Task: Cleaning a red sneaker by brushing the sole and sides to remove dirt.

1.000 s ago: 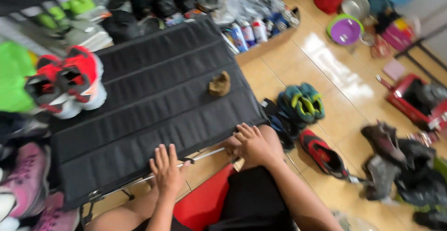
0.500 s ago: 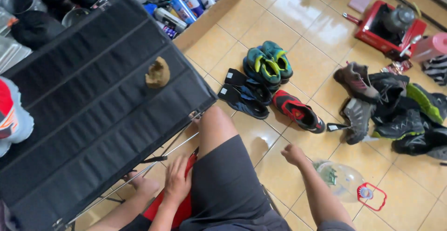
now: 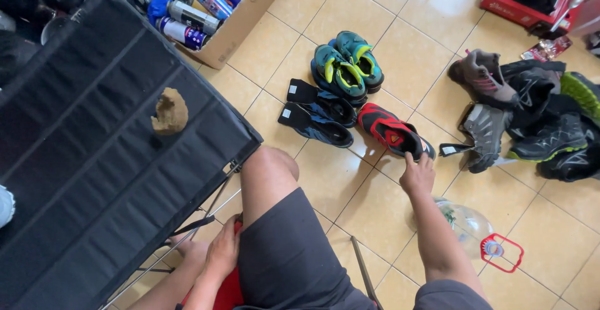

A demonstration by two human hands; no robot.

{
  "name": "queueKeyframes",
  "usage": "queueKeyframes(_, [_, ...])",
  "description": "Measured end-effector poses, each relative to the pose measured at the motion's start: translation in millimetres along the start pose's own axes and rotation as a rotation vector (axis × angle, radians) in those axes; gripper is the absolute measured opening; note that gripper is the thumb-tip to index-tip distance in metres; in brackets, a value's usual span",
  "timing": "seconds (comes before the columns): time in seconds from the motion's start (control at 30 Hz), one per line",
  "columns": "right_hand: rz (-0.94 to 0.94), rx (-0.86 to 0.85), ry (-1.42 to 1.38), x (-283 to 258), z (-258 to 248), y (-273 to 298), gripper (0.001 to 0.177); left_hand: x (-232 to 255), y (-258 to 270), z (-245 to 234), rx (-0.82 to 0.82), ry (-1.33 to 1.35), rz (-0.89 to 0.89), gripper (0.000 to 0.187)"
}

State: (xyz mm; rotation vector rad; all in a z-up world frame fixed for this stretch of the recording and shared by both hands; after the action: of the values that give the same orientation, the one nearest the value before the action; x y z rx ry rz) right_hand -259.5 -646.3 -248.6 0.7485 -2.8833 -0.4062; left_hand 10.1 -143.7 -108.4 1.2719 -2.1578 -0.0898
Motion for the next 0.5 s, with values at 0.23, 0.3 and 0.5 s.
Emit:
queueKeyframes(0.23, [0.112, -0.194, 0.008, 9.8, 17.8, -43.0, 0.06, -3.7, -0.9, 1.0, -0.012, 0.012, -0.046, 0.046])
queueKeyframes(0.3, [0.091, -0.218, 0.041, 16.2, 31.7, -51.4, 0.054, 0.4, 0.8, -1.3, -0.035, -0.004, -0.08, 0.047])
queueKeyframes(0.5, [0.124, -0.067, -0.243, 7.8, 55.2, -44.0, 0.04, -3.9, 1.9, 3.6, -0.017, -0.038, -0.064, 0.046])
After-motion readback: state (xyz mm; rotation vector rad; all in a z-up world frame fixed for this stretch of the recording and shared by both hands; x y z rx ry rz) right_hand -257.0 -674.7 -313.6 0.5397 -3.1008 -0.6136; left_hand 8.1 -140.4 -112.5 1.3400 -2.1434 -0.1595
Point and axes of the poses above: each hand's wrist, its own y-axis away from the middle knuckle, its own z-axis out of the palm, x = y × z, the point moved 2 cm from there along -y, towards the middle knuckle, and after that the axes turned 12 degrees about x, right-handed, at the moved point
